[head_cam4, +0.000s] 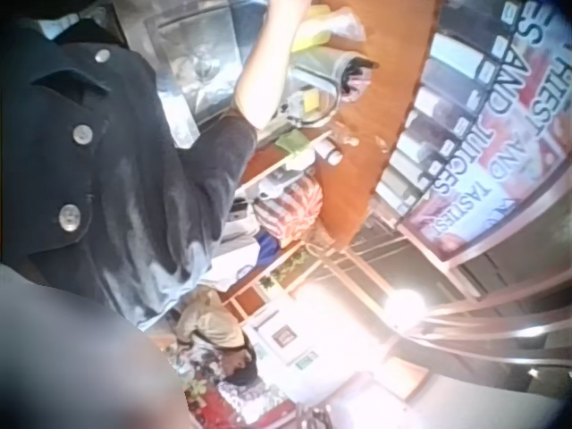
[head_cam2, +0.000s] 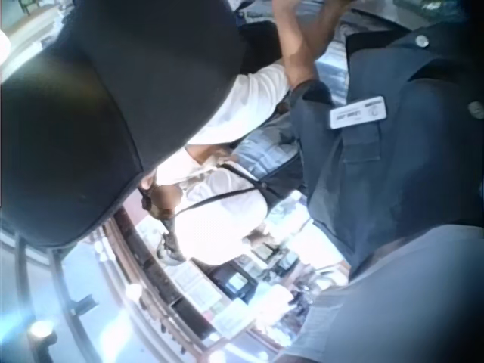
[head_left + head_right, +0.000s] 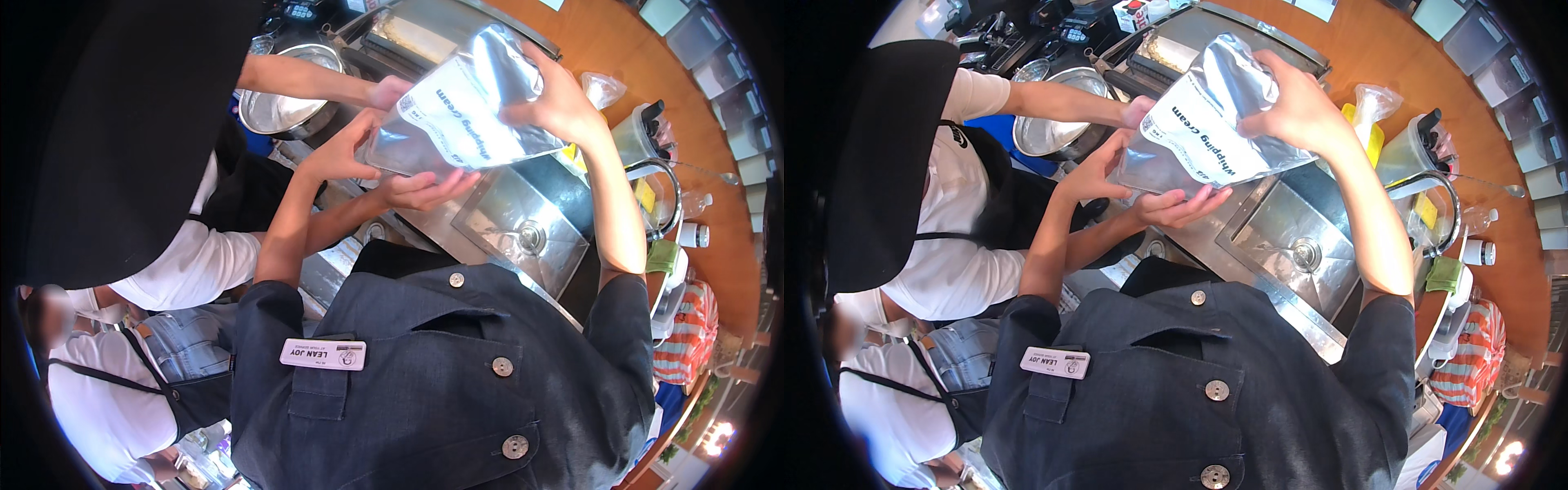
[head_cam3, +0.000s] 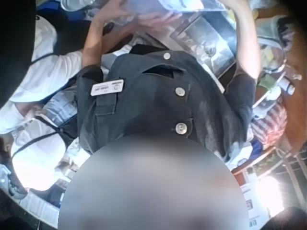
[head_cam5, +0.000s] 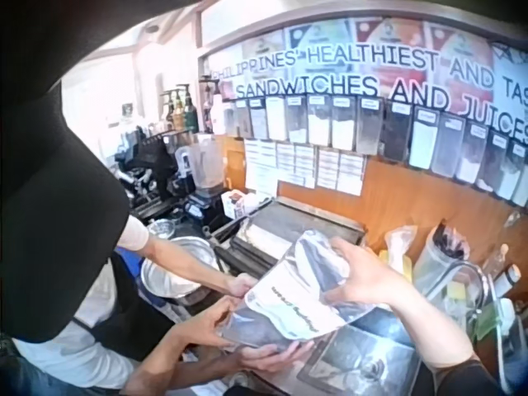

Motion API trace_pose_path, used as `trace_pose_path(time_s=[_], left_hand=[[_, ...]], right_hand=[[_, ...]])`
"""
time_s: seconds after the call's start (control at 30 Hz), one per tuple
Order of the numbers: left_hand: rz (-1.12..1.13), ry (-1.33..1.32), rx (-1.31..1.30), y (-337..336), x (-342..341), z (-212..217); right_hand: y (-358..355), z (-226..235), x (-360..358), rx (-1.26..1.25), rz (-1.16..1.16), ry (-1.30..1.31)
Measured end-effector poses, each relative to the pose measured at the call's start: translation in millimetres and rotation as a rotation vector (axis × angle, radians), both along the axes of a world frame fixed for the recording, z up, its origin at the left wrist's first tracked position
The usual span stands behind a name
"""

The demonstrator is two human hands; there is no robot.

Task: The person pours a white substance from a plastic bag into a metal bowl, then uses a spatula to spread the substance into a rectangular metal container. The person then wipes the counter with a blue cloth.

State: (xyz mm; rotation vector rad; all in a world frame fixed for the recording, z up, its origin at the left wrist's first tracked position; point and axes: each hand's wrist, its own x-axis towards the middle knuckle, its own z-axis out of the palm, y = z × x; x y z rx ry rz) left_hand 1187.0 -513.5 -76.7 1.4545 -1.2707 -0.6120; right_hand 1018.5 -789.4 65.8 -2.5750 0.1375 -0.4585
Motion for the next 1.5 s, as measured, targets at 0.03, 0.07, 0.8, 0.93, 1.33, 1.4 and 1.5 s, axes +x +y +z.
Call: trace_pose_path(time_s=[0.03, 0.07, 0.8, 0.93, 1.33, 1.4, 1.5], left_hand=[[-0.026, 0.087, -0.009, 2, 1, -2], [-0.049, 0.174, -0.018, 4, 2, -3], [0.207, 0.119, -0.030, -32, -52, -6], [0.012, 0.248, 0.043, -57, 6, -33], [0.164, -0.016, -0.034, -81, 5, -18], [0.208, -0.127, -0.047, -82, 15, -32], [0.170, -0.169, 0.022, -85, 8, -29]], right_hand=[[4, 2, -1, -0.001, -0.004, 0.002], [7, 5, -2, 0.010, 0.000, 0.034], [24, 12, 19, -0.096, 0.161, 0.161], [32, 11, 27, -0.121, 0.157, 0.132], [23, 12, 68, -0.172, 0.151, 0.174], [26, 9, 71, -0.219, 0.154, 0.155], [25, 13, 72, -0.295, 0.139, 0.170]])
